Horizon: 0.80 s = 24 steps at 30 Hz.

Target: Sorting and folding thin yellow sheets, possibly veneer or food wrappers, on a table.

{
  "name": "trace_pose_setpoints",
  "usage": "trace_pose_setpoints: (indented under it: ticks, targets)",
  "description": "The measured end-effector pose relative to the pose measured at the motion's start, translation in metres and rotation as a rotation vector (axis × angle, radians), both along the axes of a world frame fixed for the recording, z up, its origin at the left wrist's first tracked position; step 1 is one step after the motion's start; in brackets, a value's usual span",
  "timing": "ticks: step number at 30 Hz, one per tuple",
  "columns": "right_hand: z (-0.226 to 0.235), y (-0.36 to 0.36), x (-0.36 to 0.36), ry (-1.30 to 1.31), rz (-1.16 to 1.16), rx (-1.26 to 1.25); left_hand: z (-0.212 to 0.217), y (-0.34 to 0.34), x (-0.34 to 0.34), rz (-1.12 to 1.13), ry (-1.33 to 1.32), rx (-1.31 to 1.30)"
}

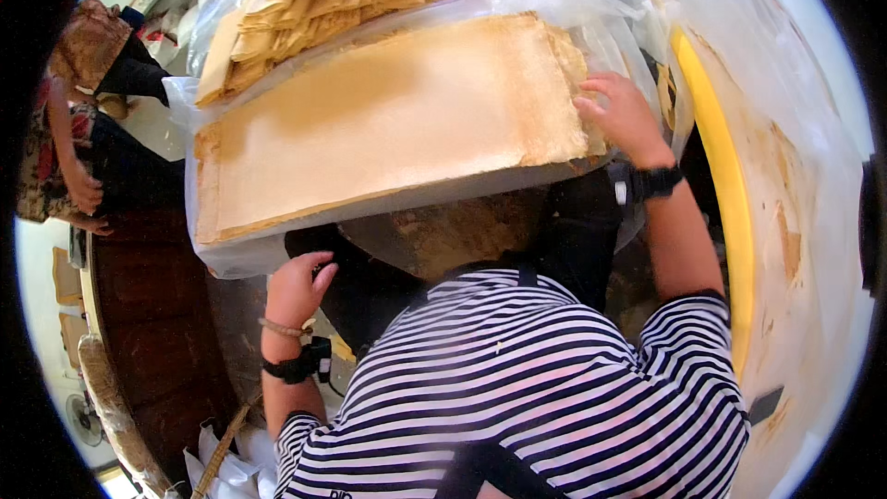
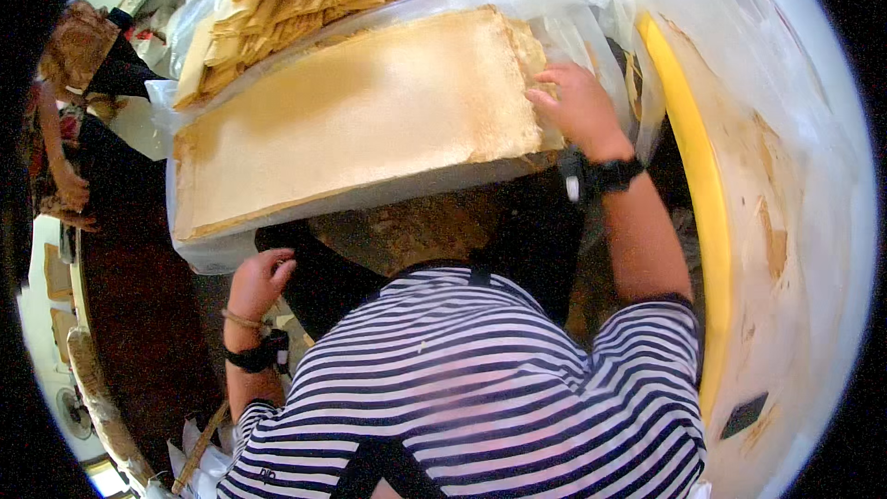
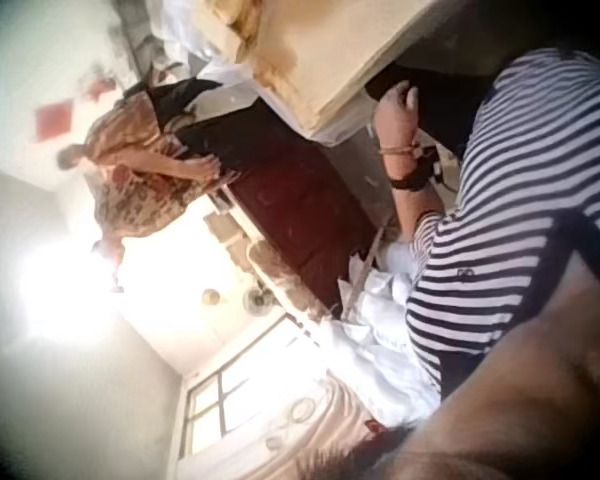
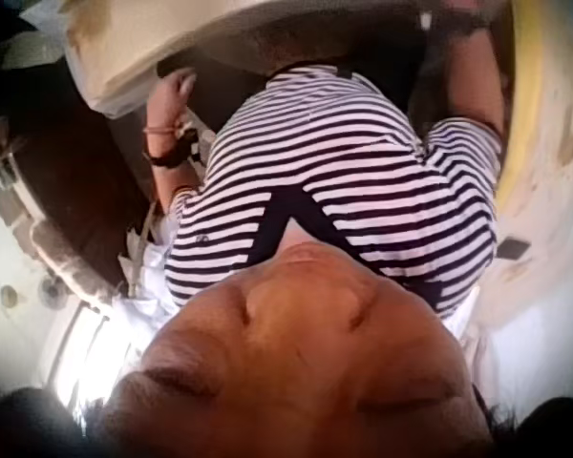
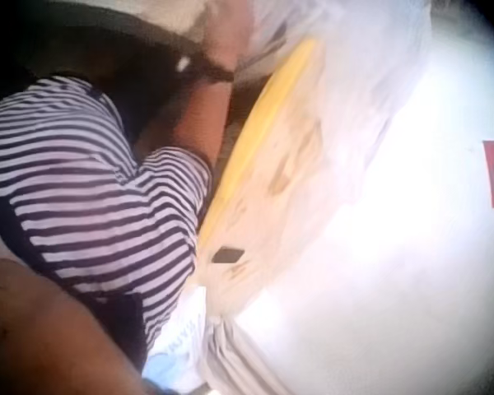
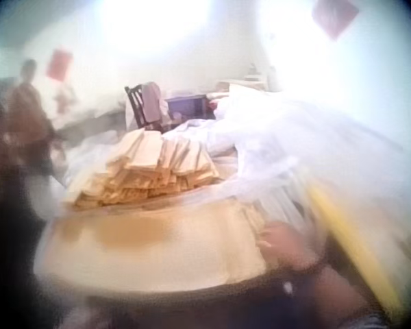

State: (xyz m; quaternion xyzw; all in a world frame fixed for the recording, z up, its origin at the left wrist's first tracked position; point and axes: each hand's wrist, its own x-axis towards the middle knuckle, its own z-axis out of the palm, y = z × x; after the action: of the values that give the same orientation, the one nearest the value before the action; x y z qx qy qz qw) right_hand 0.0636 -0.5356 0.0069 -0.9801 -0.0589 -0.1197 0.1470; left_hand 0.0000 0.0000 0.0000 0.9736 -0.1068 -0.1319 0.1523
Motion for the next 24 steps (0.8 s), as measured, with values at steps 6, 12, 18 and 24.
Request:
trace_pose_setpoints:
  ticks: [6, 12, 18, 24]
  targets:
    - [-0.028, 0.045, -0.093, 0.154, -0.368, 1.251, 0.029, -0.14, 0.047, -0.57, -0.319, -0.414]
    - [-0.026, 0.069, -0.112, 0.355, -0.365, 1.526, -0.013, -0.24, 0.094, -0.692, -0.664, -0.363]
    - [-0.027, 0.064, -0.122, 0.417, -0.198, 1.598, -0.021, -0.239, 0.12, -0.743, -0.406, -0.555]
    - [-0.018, 0.073, -0.114, 0.508, -0.055, 1.51, -0.016, -0.251, 0.105, -0.72, -0.58, -0.325]
